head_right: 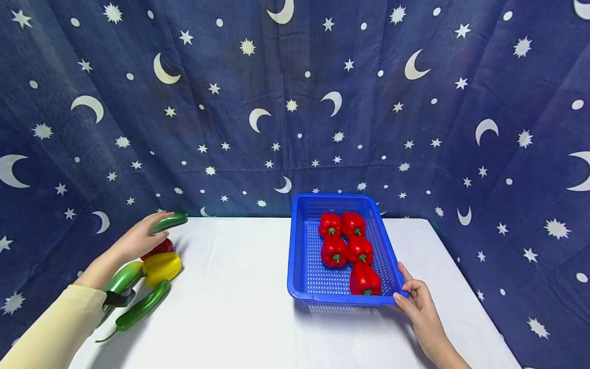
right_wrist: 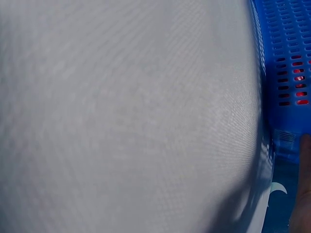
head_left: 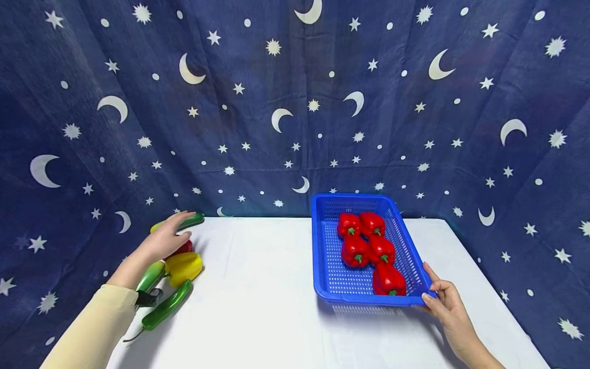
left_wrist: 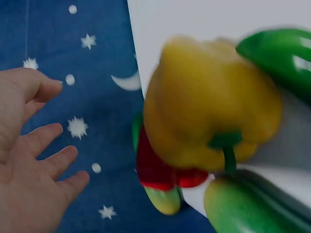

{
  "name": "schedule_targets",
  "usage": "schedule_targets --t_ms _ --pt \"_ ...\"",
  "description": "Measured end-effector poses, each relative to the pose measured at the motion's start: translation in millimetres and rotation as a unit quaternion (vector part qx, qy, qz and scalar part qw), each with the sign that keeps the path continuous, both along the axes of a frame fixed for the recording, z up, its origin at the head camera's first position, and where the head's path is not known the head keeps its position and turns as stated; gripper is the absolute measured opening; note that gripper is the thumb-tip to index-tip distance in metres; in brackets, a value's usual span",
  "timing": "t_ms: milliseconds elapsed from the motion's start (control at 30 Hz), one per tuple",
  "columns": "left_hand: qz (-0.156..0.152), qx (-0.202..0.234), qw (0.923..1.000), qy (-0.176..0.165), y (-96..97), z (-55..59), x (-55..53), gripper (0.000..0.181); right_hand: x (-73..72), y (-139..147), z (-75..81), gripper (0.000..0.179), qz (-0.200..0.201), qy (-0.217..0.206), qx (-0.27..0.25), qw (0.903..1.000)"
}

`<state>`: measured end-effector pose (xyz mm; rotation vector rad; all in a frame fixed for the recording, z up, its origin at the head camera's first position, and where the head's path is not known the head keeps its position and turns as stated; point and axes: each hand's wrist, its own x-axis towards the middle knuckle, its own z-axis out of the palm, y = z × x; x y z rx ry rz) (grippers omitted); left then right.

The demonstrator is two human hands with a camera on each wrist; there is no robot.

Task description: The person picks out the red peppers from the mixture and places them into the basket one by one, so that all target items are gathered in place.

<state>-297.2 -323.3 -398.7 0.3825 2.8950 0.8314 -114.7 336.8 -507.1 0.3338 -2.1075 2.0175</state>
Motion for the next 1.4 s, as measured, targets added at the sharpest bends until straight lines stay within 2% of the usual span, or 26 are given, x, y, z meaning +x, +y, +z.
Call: schedule_targets --t_ms 333,500,667,1033,1167,1400 --pt "0.012 -0.032 0.9986 -0.039 -30.0 -5.3 -12.3 0.071 -1.2 2 0.9 0.014 0.005 0.019 -0.016 0.9997" --pt "0.035 -0.030 0.9950 -0.088 -40.0 -12.6 -16.0 0.077 -2.2 3 1.6 0.013 -0.001 0.014 -0.013 0.9998" --pt "0.053 -0.025 0.9898 -0.130 -42.9 -18.0 -15.2 0.081 -3.0 4 1.5 0.014 -0.001 0.007 -0.010 0.9999" --pt "0.056 -0.022 0.9877 -0.144 -44.8 -23.5 -19.0 0.078 -3.7 3 2.9 0.014 -0.003 0.002 -0.006 1.0000" --pt "0.052 -0.026 0.9877 -0.145 -44.9 -24.8 -19.0 0.073 -0.7 1 1.4 0.014 0.000 0.001 -0.019 0.9998" --pt "0.052 -0.030 0.9848 -0.163 -45.8 -29.4 -19.0 0.065 0.9 0 -1.7 0.014 0.000 0.002 -0.011 0.9999"
